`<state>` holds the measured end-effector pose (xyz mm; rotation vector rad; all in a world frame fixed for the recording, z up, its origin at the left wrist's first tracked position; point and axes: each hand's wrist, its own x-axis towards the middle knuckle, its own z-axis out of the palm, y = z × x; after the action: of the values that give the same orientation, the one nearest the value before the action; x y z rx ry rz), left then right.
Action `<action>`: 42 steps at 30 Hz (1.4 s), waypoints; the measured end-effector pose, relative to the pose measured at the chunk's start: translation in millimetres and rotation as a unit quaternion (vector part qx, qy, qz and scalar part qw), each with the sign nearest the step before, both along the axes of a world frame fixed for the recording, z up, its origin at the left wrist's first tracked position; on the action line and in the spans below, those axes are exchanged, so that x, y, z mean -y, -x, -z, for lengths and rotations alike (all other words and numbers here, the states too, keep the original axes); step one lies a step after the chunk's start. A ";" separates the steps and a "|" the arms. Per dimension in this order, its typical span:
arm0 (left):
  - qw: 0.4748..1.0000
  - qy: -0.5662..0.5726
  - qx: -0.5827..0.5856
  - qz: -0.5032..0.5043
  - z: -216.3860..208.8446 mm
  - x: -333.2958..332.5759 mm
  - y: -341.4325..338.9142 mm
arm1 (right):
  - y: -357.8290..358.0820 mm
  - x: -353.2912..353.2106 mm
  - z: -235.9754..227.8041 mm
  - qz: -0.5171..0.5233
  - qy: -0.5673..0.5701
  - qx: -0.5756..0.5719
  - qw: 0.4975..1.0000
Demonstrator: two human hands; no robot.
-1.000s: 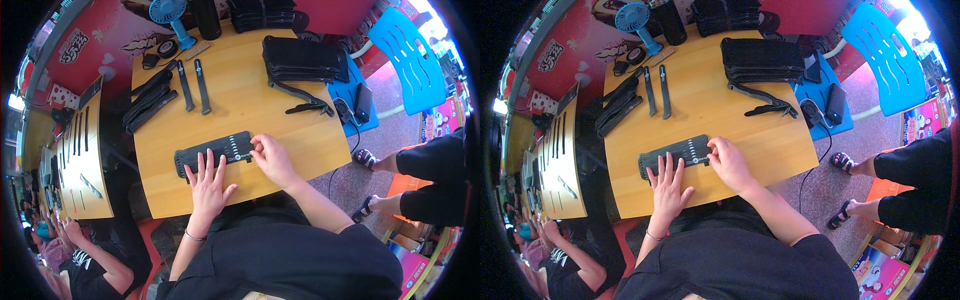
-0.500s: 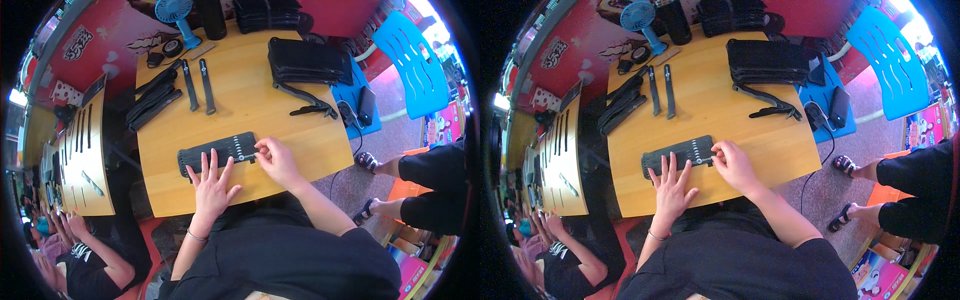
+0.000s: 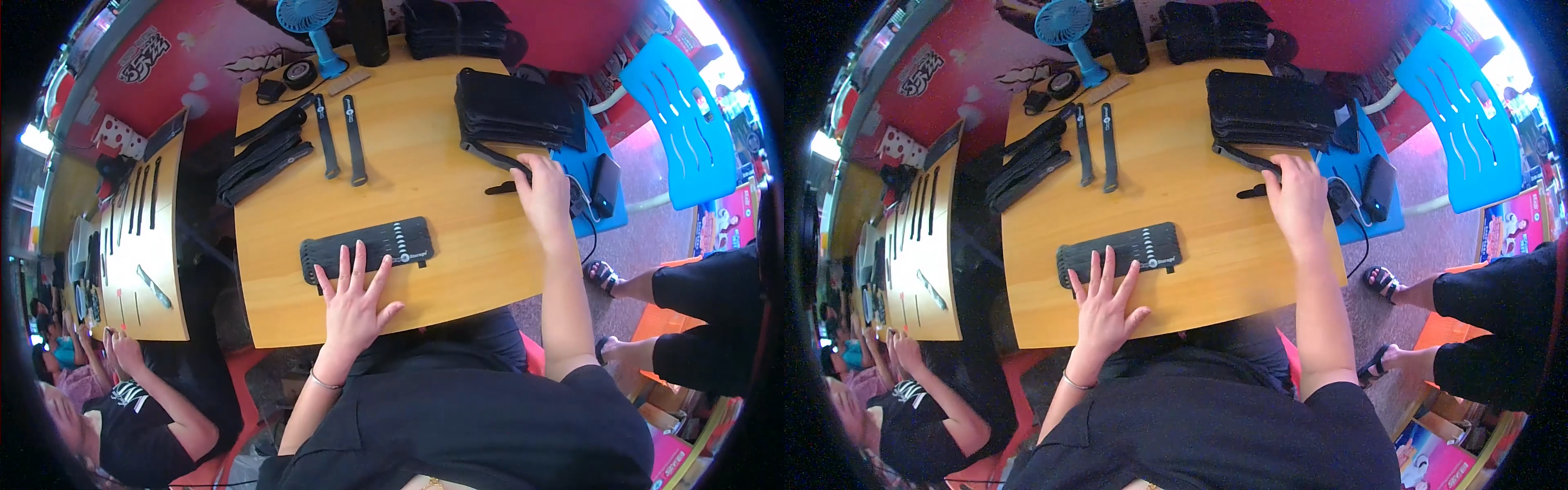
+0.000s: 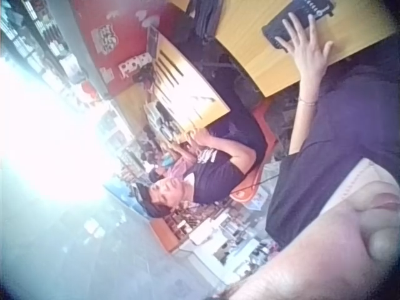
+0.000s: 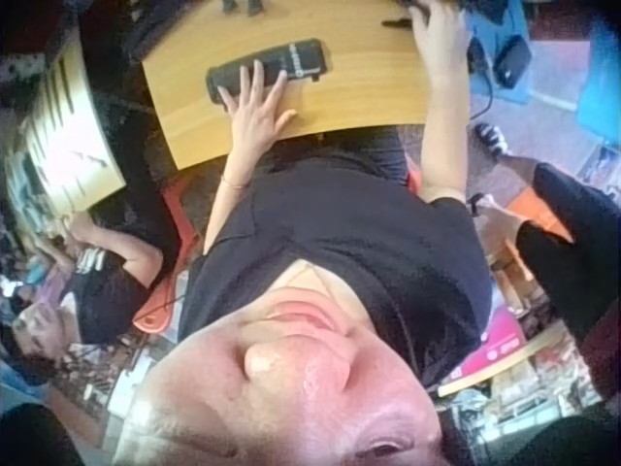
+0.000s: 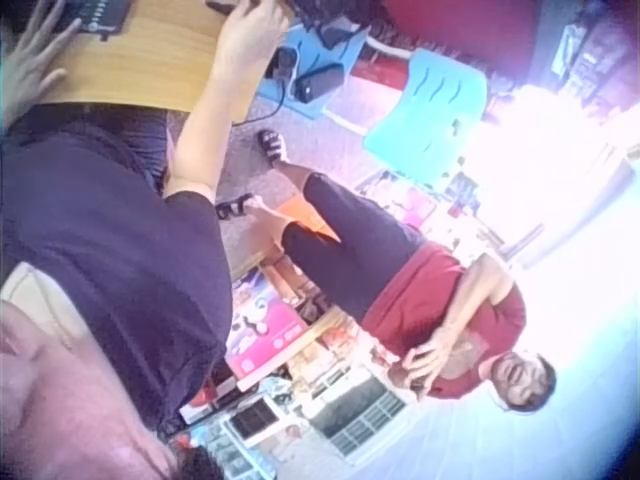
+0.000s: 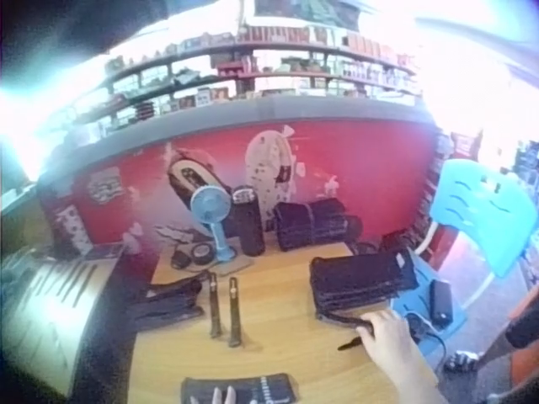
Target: The recorder is sorting and stacking black fabric straps onto a mounting jig on a table.
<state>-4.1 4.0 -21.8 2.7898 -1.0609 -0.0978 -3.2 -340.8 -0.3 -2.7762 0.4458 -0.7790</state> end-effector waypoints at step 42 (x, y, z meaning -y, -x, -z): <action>0.957 0.195 0.129 0.170 -44.8 220.0 -136.1 | -15.2 -49.3 -6.5 -0.124 -0.219 -0.256 0.933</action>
<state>132.0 -216.0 23.0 2.2880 -1.4332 0.4035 12.0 -291.5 6.2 -2.5009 0.2956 0.1092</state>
